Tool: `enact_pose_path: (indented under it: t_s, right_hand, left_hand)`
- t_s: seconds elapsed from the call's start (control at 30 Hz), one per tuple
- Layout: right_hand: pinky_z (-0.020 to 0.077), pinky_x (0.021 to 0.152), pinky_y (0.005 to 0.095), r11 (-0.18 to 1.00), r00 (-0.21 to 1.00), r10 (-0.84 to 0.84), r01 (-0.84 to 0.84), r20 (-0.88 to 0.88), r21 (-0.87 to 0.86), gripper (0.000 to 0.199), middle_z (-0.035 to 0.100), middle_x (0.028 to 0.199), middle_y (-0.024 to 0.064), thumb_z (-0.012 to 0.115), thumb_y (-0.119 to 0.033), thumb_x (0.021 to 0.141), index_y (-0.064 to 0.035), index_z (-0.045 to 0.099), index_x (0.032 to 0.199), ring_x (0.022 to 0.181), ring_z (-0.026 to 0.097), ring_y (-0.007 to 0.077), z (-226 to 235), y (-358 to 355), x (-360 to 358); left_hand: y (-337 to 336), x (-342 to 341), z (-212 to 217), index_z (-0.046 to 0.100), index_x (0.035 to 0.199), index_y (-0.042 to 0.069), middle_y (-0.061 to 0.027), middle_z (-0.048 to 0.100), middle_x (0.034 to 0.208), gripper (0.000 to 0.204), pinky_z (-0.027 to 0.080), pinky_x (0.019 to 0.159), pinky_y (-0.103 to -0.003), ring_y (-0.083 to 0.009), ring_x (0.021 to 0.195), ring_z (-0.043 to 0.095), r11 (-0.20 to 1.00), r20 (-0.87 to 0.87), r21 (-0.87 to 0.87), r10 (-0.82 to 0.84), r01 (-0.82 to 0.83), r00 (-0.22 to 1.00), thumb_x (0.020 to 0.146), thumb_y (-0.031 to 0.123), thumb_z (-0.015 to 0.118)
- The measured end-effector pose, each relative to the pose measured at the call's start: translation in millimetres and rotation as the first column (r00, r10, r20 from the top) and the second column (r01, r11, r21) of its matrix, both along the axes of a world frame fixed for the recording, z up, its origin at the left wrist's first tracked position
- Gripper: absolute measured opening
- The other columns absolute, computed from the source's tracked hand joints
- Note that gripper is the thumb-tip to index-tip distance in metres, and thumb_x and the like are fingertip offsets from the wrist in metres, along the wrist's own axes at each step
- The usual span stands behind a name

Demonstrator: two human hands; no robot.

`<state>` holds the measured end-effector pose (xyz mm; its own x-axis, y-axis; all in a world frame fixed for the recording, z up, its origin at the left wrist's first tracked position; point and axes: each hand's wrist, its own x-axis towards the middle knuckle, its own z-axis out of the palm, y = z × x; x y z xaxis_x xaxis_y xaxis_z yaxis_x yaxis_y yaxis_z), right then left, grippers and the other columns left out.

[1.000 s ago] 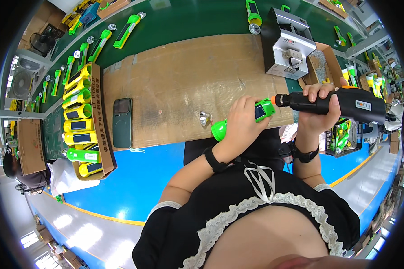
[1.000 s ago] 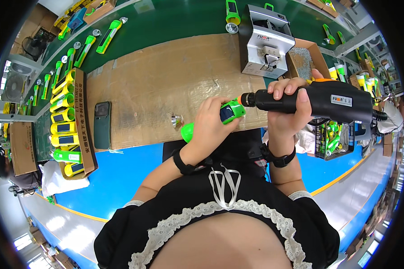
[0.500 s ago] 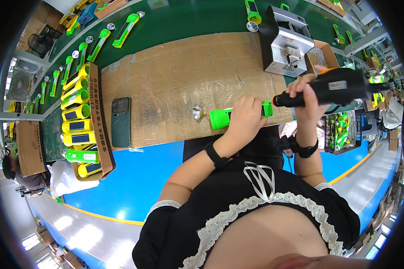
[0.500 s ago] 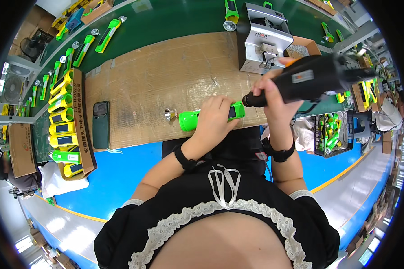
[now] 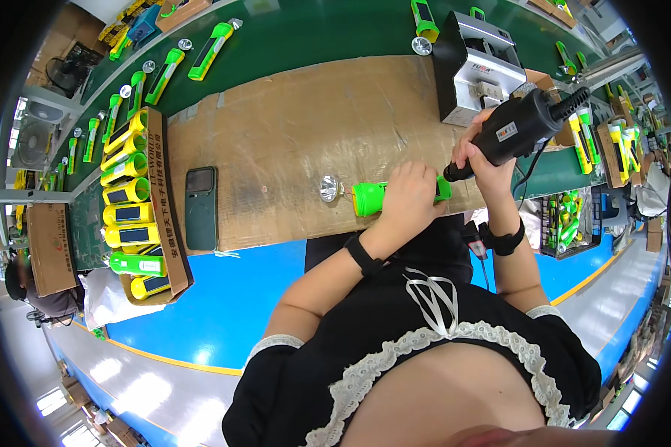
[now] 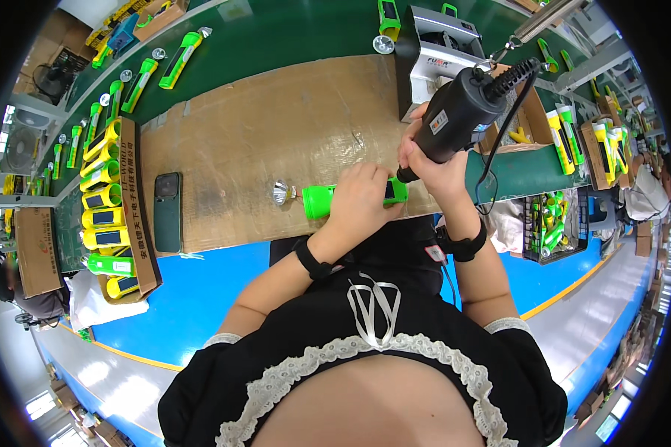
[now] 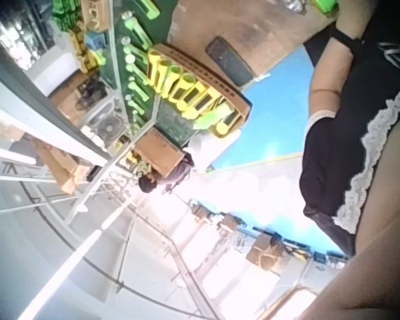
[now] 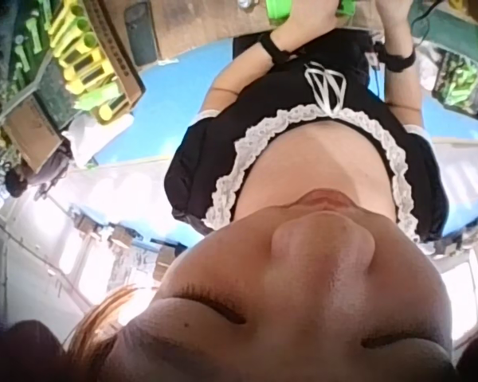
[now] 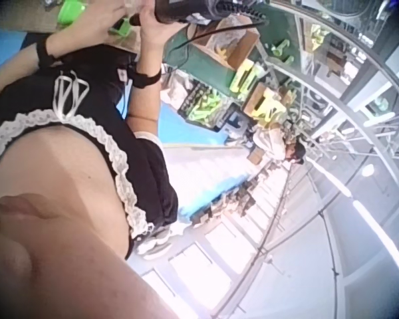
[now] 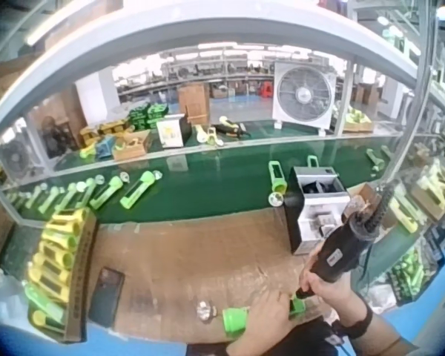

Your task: Using an electric screwdriver to fasten internal components and cases of green solar-powered flashlights on an assembly line.

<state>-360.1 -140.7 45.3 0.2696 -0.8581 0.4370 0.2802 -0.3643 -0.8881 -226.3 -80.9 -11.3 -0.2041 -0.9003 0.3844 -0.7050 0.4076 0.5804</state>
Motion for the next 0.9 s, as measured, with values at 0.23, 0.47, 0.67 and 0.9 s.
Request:
enact_pose_path:
  t_s: [0.23, 0.47, 0.67, 0.9]
  right_hand:
    - [0.0420, 0.050, 0.0243, 0.994, 0.993, -0.099, 0.102, -0.072, 0.036, 0.042, 0.052, 0.069, 0.0049, 0.055, 0.007, 0.075, -0.0007, 0.041, 0.113, 0.054, 0.052, 0.0128, -5.9, 0.7, -9.3]
    - [0.0435, 0.063, 0.0340, 0.972, 0.968, 0.021, 0.039, 0.251, -0.232, 0.067, 0.048, 0.072, 0.0052, 0.057, -0.011, 0.084, 0.0008, 0.022, 0.139, 0.060, 0.050, 0.0161, 23.3, -2.2, -38.2]
    - [0.0483, 0.064, 0.0298, 0.807, 0.832, -0.490, 0.546, 0.260, -0.227, 0.050, 0.057, 0.074, 0.0082, 0.054, 0.005, 0.081, 0.0068, 0.036, 0.129, 0.062, 0.057, 0.0153, 67.3, -37.1, -41.5]
    - [0.0479, 0.062, 0.0275, 0.782, 0.839, -0.462, 0.539, 0.289, -0.313, 0.044, 0.058, 0.074, 0.0085, 0.055, 0.005, 0.082, 0.0070, 0.040, 0.123, 0.062, 0.057, 0.0144, 66.0, -75.4, -49.0]
  left_hand:
    - [2.2, -4.8, 0.0, 0.064, 0.089, 0.007, -0.0107, 0.053, 0.089, 0.042, 0.039, 0.081, -0.041, -0.0287, 0.092, 0.051, 0.998, 0.061, 0.058, -0.003, -0.001, 0.998, 0.057, 0.030, 0.078]
    - [2.2, -10.4, -5.3, 0.064, 0.088, 0.008, -0.0112, 0.052, 0.089, 0.040, 0.038, 0.082, -0.039, -0.0283, 0.092, 0.050, 0.998, 0.080, 0.061, -0.012, 0.007, 0.997, 0.057, 0.029, 0.077]
    - [-5.3, -13.0, -0.9, 0.062, 0.094, 0.007, -0.0138, 0.052, 0.089, 0.042, 0.040, 0.079, -0.041, -0.0311, 0.091, 0.050, 1.000, 0.130, -0.001, -0.025, 0.025, 0.991, 0.059, 0.027, 0.076]
    - [10.0, 14.0, 23.7, 0.056, 0.101, 0.005, -0.0165, 0.053, 0.102, 0.053, 0.040, 0.085, -0.043, -0.0344, 0.099, 0.050, 0.997, -0.021, -0.076, -0.017, 0.016, 1.000, 0.059, 0.024, 0.080]
